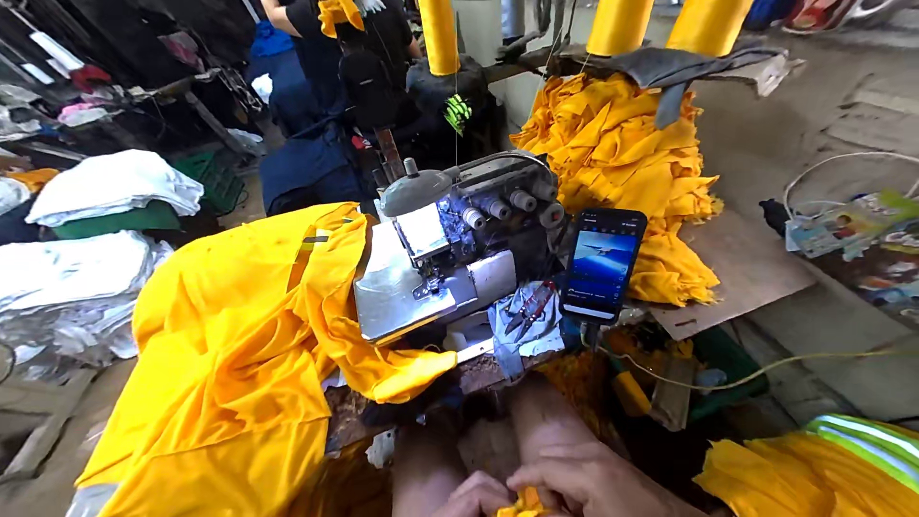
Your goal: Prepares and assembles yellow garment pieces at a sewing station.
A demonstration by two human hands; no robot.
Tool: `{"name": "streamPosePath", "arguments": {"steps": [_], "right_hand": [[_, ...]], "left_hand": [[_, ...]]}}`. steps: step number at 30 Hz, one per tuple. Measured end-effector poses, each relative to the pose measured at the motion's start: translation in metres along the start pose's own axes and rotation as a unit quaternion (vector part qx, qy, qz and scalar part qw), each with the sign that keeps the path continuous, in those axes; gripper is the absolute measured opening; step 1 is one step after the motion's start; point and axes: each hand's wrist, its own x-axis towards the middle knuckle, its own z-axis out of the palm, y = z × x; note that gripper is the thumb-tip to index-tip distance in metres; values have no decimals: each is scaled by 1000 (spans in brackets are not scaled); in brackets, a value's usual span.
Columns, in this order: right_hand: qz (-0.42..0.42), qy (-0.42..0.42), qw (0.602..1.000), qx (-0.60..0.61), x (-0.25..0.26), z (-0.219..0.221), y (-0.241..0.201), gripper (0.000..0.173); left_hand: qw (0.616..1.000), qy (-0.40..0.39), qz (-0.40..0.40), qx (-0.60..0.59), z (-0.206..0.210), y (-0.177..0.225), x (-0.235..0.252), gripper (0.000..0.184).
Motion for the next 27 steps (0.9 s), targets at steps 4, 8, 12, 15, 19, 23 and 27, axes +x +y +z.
{"name": "streamPosePath", "arguments": {"steps": [4, 8, 12, 15, 19, 23, 27], "right_hand": [[42, 24, 997, 60, 2, 7, 16, 27], [10, 103, 967, 234, 9, 17, 39, 27], [31, 239, 909, 341, 18, 31, 46, 22], [-9, 223, 914, 339, 23, 31, 31, 23], [-128, 33, 955, 264, 28, 25, -1, 20], [-88, 138, 948, 274, 37, 27, -3, 13], [-87, 160, 946, 268, 40, 25, -4, 16]], "left_hand": [[997, 58, 56, 9, -13, 8, 8, 8], [990, 124, 53, 28, -22, 18, 17, 9], [981, 178, 51, 49, -27, 21, 28, 7], [979, 196, 57, 14, -27, 18, 35, 11], [987, 77, 74, -117, -24, 19, 43, 20], [973, 21, 70, -217, -11, 26, 46, 13], [968, 25, 70, -240, -9, 30, 47, 12]]}}
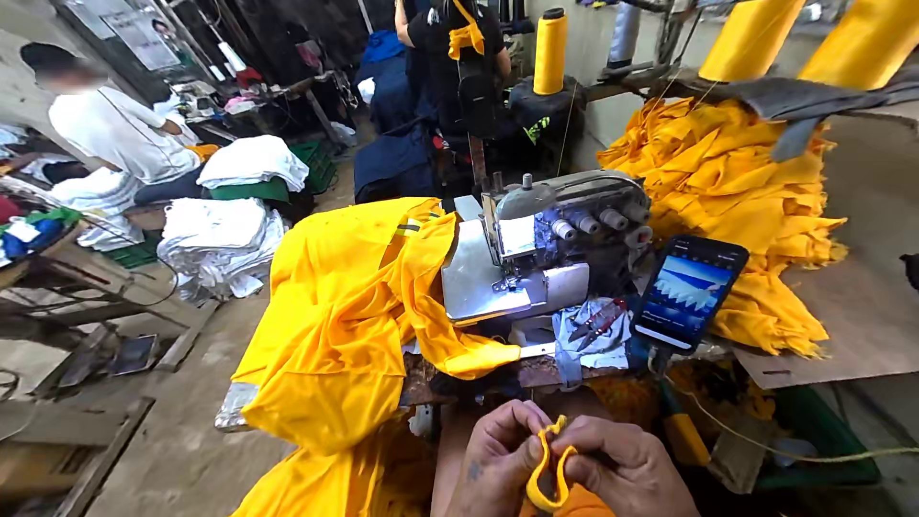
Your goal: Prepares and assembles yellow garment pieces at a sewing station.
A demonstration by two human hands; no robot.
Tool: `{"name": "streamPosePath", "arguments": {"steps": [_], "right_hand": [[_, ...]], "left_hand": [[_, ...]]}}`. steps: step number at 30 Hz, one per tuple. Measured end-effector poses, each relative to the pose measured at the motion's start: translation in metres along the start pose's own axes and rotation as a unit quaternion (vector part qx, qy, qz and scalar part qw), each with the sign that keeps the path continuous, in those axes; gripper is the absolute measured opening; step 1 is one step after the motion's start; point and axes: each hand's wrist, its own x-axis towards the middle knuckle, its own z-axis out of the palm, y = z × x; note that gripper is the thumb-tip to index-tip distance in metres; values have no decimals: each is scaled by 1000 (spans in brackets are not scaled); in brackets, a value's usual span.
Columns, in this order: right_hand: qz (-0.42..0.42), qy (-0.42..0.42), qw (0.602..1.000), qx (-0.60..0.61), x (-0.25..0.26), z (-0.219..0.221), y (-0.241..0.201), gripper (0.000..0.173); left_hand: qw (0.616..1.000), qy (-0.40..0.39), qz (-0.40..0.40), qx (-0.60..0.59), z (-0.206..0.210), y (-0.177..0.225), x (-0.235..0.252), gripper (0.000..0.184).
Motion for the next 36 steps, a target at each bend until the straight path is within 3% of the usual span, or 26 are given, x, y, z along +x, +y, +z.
{"name": "streamPosePath", "arguments": {"steps": [2, 5, 7, 10, 13, 15, 17, 20, 29, 31, 34, 36], "right_hand": [[12, 13, 1000, 11, 1, 3, -2, 15], [30, 19, 999, 23, 2, 6, -2, 28], [13, 10, 1000, 2, 1, 2, 5, 25], [-9, 13, 1000, -17, 0, -4, 13, 14], [-5, 43, 998, -35, -3, -9, 14, 11], [16, 59, 996, -58, -6, -8, 14, 13], [56, 51, 995, -58, -10, -6, 11, 22], [77, 25, 993, -86, -16, -7, 14, 25], [82, -30, 994, -65, -19, -12, 17, 26], [94, -14, 994, -55, -18, -11, 19, 25], [132, 45, 989, -56, -17, -8, 17, 22], [154, 63, 983, -72, -17, -6, 13, 25]], "left_hand": [[1000, -4, 1, -1, 1, 1, 0, 11], [1000, 6, -15, 9, 5, -1, -1, 13], [999, 14, -22, 41, 5, -1, 0, 17], [985, 1, 9, 175, -5, 9, 0, 27], [935, -78, 29, 345, -15, 29, 0, 55], [900, -65, 26, 430, -9, 30, -2, 38], [896, -11, 23, 444, -4, 25, -4, 22], [895, 25, 12, 444, -4, 24, -4, 20], [892, 16, 39, 451, -3, 22, -1, 21], [862, 41, 67, 501, -3, 20, 0, 18], [779, 78, 109, 613, 6, 26, -6, 29], [776, 54, 42, 627, 23, 29, -12, 30]]}}
